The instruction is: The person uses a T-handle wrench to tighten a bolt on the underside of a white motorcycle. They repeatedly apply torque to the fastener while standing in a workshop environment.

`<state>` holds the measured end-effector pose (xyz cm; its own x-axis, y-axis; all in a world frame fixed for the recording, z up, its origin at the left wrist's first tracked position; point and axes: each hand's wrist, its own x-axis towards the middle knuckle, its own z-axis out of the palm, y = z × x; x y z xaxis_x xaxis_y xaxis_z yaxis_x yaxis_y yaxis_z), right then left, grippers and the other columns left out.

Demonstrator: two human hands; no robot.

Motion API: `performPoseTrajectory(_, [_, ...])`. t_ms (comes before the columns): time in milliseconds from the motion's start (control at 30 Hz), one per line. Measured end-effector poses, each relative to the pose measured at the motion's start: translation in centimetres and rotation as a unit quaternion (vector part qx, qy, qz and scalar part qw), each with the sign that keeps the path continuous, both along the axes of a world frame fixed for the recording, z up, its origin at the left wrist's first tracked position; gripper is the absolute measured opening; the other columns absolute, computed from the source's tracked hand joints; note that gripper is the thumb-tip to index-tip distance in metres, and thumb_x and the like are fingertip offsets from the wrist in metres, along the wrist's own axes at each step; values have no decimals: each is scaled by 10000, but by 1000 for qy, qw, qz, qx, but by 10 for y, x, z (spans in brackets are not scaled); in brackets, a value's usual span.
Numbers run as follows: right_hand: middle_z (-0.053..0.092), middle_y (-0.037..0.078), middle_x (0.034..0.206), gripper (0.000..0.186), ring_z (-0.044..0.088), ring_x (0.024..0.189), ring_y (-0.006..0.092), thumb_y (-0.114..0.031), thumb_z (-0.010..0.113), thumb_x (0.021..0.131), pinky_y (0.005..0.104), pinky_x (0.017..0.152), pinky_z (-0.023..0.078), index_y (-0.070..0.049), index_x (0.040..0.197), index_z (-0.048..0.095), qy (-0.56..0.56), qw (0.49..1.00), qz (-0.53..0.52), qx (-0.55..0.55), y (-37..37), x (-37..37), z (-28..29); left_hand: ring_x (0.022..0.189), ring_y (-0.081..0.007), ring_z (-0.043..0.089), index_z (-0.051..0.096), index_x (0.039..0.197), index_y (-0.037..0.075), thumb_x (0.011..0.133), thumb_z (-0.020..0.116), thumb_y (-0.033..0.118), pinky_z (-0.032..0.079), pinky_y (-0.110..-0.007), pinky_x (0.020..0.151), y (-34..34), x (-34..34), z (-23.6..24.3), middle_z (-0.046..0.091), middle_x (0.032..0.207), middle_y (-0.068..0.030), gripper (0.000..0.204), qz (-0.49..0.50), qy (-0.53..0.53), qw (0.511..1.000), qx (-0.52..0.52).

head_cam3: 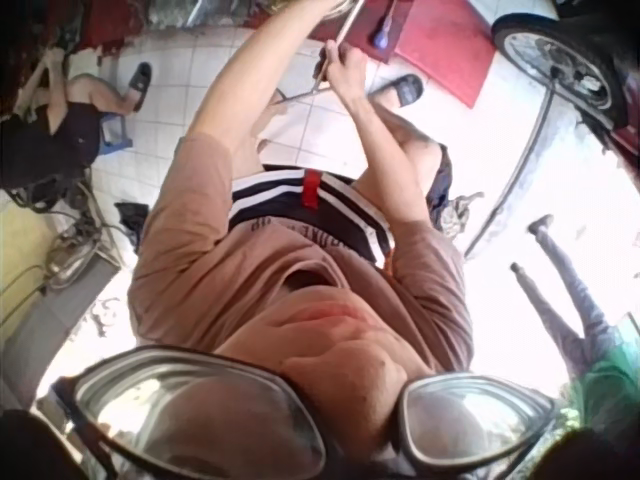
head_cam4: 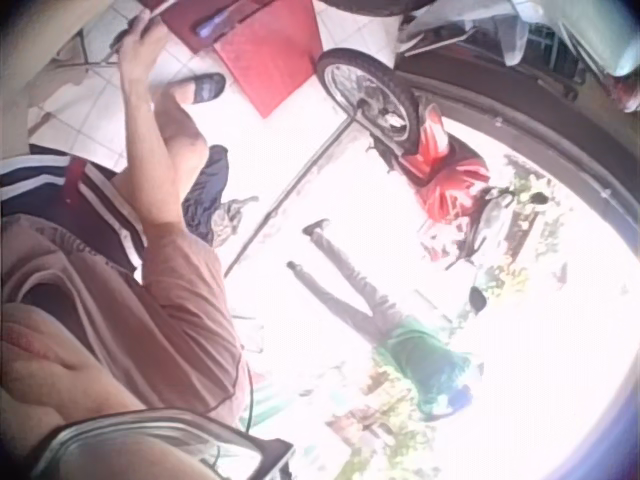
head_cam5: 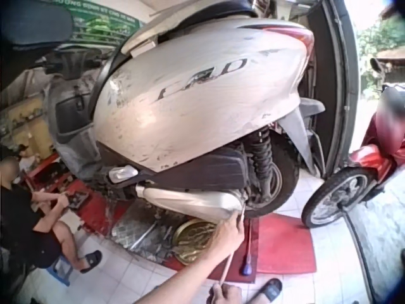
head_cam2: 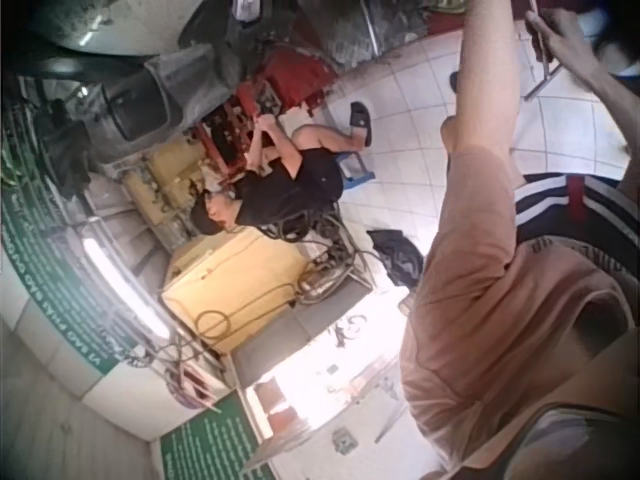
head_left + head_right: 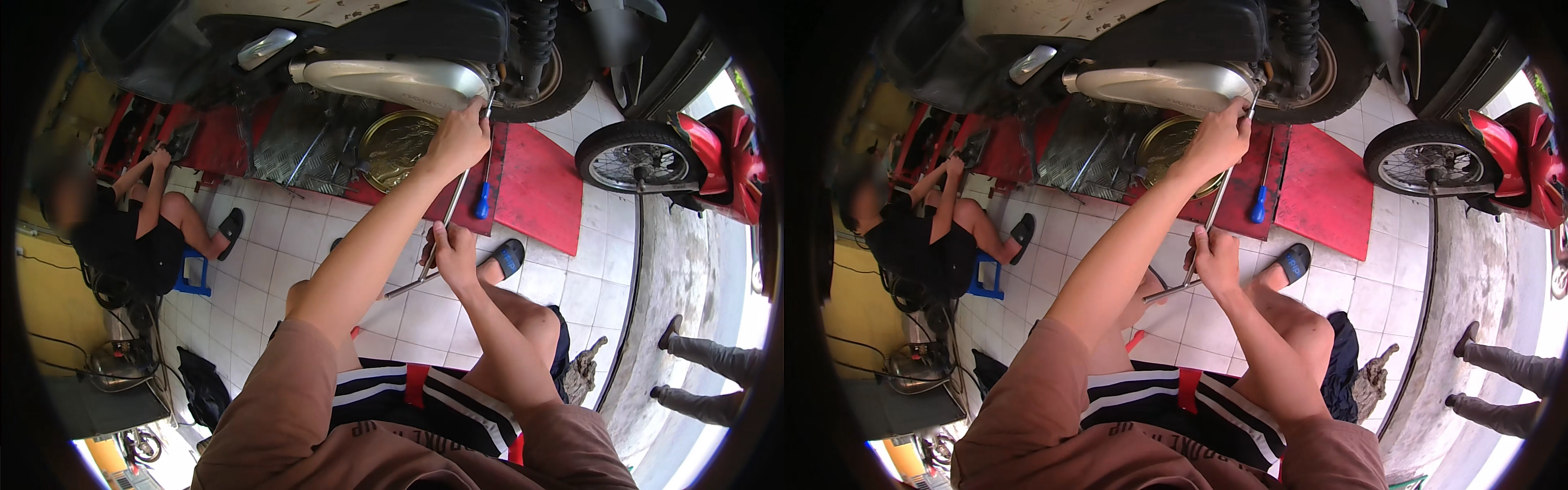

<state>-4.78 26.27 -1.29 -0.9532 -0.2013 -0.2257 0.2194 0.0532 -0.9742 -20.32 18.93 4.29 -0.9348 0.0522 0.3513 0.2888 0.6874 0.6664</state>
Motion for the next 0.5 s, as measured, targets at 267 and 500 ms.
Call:
performPoseTrajectory(267, [454, 48, 426, 447, 507, 334, 149, -235, 440, 1002, 295, 333, 399, 21, 644, 514, 24, 996, -82, 2, 26, -10, 9, 502, -304, 644, 526, 1107, -46, 911, 493, 92, 540, -404, 530, 21, -21, 3, 650, 723, -224, 242, 45, 1, 999, -18])
performPoseTrajectory(500, [429, 32, 433, 489, 409, 315, 120, -318, 397, 1017, 273, 307, 313, -42, 617, 450, 7, 992, -75, -100, 29, -19, 8, 565, -217, 668, 503, 1222, -39, 939, 517, 144, 519, -313, 477, 11, 2, 22, 656, 765, -155, 337, 7, -101, 990, 102])
